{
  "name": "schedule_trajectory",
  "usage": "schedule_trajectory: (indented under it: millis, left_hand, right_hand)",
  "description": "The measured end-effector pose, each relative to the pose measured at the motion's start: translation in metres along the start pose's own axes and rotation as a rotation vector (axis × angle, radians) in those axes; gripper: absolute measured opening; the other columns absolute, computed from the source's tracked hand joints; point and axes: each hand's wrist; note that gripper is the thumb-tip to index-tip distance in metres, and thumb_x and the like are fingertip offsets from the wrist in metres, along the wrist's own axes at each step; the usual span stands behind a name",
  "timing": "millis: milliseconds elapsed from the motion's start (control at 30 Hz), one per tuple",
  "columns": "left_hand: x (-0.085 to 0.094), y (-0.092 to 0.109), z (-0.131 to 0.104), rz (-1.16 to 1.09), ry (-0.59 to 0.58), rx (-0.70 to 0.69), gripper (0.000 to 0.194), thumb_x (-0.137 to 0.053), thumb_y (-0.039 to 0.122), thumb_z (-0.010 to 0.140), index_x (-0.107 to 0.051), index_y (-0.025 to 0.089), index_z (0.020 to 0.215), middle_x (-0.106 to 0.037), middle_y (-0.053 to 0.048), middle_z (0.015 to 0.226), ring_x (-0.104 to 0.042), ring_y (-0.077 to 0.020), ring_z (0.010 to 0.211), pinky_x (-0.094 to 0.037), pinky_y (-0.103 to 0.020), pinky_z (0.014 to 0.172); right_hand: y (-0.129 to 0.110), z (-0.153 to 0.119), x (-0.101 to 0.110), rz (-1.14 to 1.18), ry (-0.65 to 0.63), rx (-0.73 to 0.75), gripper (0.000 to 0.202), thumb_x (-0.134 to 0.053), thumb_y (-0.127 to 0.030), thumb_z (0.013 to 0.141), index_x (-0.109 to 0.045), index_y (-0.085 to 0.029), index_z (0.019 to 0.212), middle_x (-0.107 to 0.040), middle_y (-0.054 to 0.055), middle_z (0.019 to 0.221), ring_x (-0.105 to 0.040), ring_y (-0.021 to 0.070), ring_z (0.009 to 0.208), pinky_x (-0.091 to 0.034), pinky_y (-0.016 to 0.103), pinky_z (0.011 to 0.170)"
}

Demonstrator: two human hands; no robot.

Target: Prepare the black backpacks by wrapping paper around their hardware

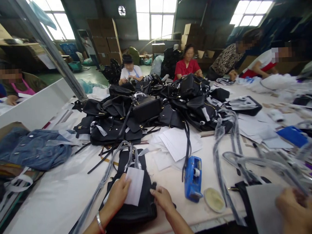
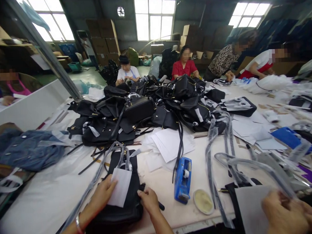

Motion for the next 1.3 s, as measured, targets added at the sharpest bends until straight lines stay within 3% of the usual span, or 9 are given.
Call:
schedule_trajectory:
  millis: [267,400,500,600,767,867,1000,1133,1300]
  left_hand:
    - [-0.036,0.001,0.007,-0.361,0.039,0.071,0.039,-0.052,0.042,0.080,-0.061,0.012,0.102,-0.069,-0.013,0.101,-0.061,-0.0287,0.094,-0.044,-0.040,0.088]
    - [-0.059,0.023,0.004,-0.586,-0.115,0.126,0.044,-0.056,0.043,0.081,-0.061,0.011,0.112,-0.071,-0.011,0.096,-0.062,-0.0258,0.086,-0.047,-0.037,0.081]
    - [-0.069,0.038,-0.005,-0.796,-0.268,0.137,0.042,-0.058,0.039,0.083,-0.061,0.012,0.115,-0.071,-0.010,0.099,-0.064,-0.0240,0.087,-0.047,-0.034,0.079]
    - [-0.072,0.046,-0.012,-0.984,-0.360,0.171,0.040,-0.062,0.029,0.080,-0.062,0.013,0.116,-0.071,-0.010,0.099,-0.065,-0.0240,0.087,-0.047,-0.033,0.080]
    - [-0.071,0.052,-0.018,-1.163,-0.444,0.189,0.042,-0.066,0.025,0.079,-0.062,0.012,0.119,-0.071,-0.014,0.102,-0.066,-0.0267,0.089,-0.049,-0.038,0.084]
    - [-0.070,0.054,-0.019,-1.195,-0.460,0.147,0.044,-0.068,0.025,0.078,-0.062,0.012,0.120,-0.069,-0.015,0.106,-0.066,-0.0273,0.094,-0.048,-0.038,0.087]
    - [-0.070,0.056,-0.016,-1.199,-0.476,0.132,0.046,-0.068,0.028,0.080,-0.060,0.014,0.123,-0.069,-0.015,0.108,-0.066,-0.0282,0.095,-0.048,-0.040,0.088]
    - [-0.071,0.057,-0.011,-1.199,-0.455,0.126,0.047,-0.064,0.035,0.083,-0.058,0.014,0.125,-0.069,-0.016,0.109,-0.065,-0.0285,0.097,-0.048,-0.040,0.088]
    - [-0.076,0.058,-0.007,-1.152,-0.386,0.143,0.049,-0.066,0.038,0.082,-0.059,0.016,0.125,-0.069,-0.014,0.107,-0.065,-0.0284,0.098,-0.049,-0.040,0.088]
  right_hand:
    - [-0.048,-0.008,0.008,0.359,-0.170,0.151,0.029,-0.064,-0.045,0.077,-0.059,-0.018,0.087,-0.063,0.001,0.072,-0.054,0.0139,0.062,-0.036,0.022,0.052]
    - [-0.059,-0.015,0.015,0.295,-0.198,0.220,0.025,-0.060,-0.039,0.083,-0.061,-0.019,0.097,-0.066,0.002,0.077,-0.060,0.0178,0.072,-0.045,0.026,0.064]
    - [-0.059,-0.019,0.023,0.106,-0.097,0.312,0.020,-0.058,-0.032,0.082,-0.062,-0.021,0.098,-0.067,0.004,0.089,-0.061,0.0203,0.084,-0.047,0.029,0.076]
    - [-0.058,-0.016,0.030,-0.087,0.029,0.420,0.025,-0.058,-0.025,0.079,-0.062,-0.024,0.105,-0.063,0.004,0.101,-0.058,0.0211,0.095,-0.046,0.030,0.084]
    - [-0.052,-0.006,0.034,-0.199,0.075,0.427,0.032,-0.057,-0.024,0.079,-0.060,-0.026,0.111,-0.060,0.004,0.106,-0.058,0.0211,0.096,-0.049,0.031,0.083]
    - [-0.050,-0.002,0.033,-0.199,0.087,0.441,0.034,-0.056,-0.024,0.081,-0.060,-0.027,0.114,-0.056,0.006,0.121,-0.051,0.0230,0.116,-0.044,0.035,0.099]
    - [-0.051,0.002,0.036,-0.166,0.014,0.419,0.048,-0.055,-0.024,0.083,-0.051,-0.028,0.131,-0.050,0.005,0.135,-0.043,0.0216,0.129,-0.034,0.036,0.111]
    - [-0.054,0.006,0.039,-0.119,-0.090,0.407,0.059,-0.056,-0.027,0.084,-0.041,-0.030,0.140,-0.049,0.004,0.139,-0.045,0.0214,0.129,-0.036,0.037,0.110]
    - [-0.055,0.009,0.039,-0.029,-0.095,0.376,0.064,-0.058,-0.027,0.081,-0.038,-0.029,0.142,-0.044,0.004,0.145,-0.041,0.0230,0.133,-0.033,0.039,0.111]
Point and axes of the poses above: each hand's wrist, its own z-axis towards the middle knuckle, its own x-axis out of the back of the hand, y = z × x
